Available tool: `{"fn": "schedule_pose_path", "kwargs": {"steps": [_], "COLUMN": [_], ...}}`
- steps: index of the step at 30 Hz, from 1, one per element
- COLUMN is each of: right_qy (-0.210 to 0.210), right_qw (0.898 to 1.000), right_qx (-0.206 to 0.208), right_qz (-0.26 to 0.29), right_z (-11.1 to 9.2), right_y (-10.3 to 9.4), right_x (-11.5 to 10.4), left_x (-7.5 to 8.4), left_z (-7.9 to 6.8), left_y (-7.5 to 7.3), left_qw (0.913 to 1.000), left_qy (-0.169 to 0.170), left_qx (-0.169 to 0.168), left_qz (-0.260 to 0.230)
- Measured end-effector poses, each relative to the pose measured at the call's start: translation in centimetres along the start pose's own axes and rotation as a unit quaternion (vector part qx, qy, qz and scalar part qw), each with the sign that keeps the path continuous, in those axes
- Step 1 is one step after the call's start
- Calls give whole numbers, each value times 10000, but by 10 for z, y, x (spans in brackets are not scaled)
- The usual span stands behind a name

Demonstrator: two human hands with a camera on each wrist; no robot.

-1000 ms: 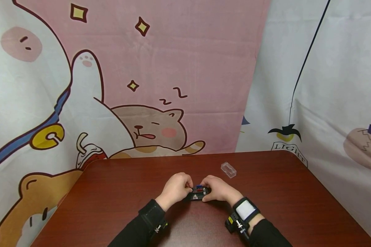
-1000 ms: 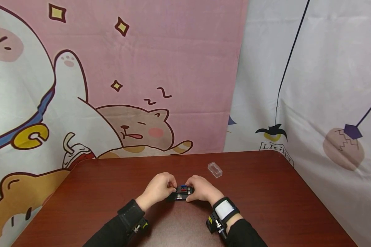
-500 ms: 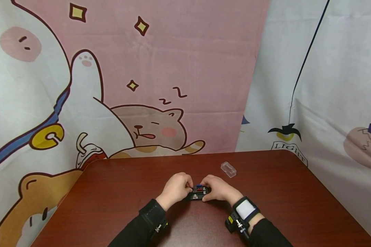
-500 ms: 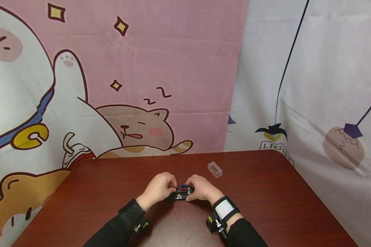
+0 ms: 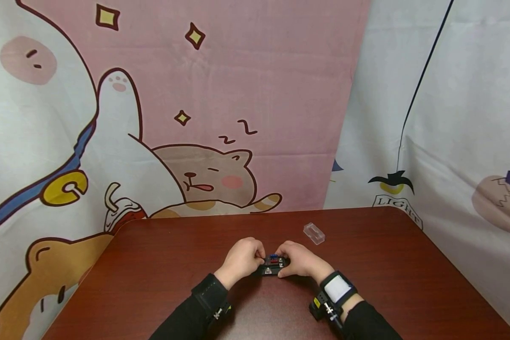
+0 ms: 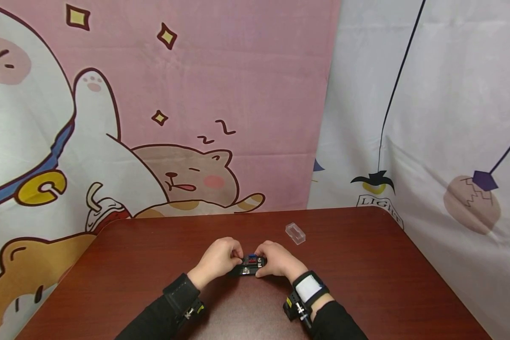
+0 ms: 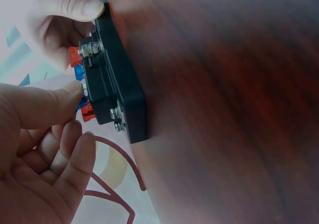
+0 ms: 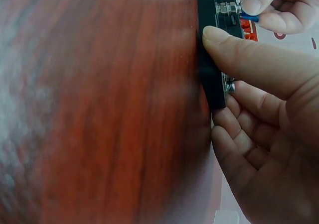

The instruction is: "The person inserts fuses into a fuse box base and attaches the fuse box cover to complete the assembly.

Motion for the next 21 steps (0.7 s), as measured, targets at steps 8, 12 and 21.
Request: {"fn": "schedule_pose_path", "kwargs": {"steps": [8,12,21], "right_qy": [-5,2,20], "right_qw": [10000,10000,10000], "right_qx": [4,8,-12], "right_qz": [-78,-62,-27], "right_z": [0,0,-1], "right_y": [0,0,0], "right_x": [0,0,0], "left_x": [0,0,0], "left_z": [-1,0,1], "left_y": [-1,-1,0], "left_qw": [10000,10000,9997], "left_qy": [66,25,-126], "left_qx": [-46,-83,-210], "left_qz": [32,10,31]}}
Point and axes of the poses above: each hand's wrist, its own z-axis towards the middle knuckle, its own y-axis out of the palm, x = y × z, the point moved 1 cm from there along z, towards the middle knuckle, and after that the axes turned 4 degrees about x, right-handed, at the moved point
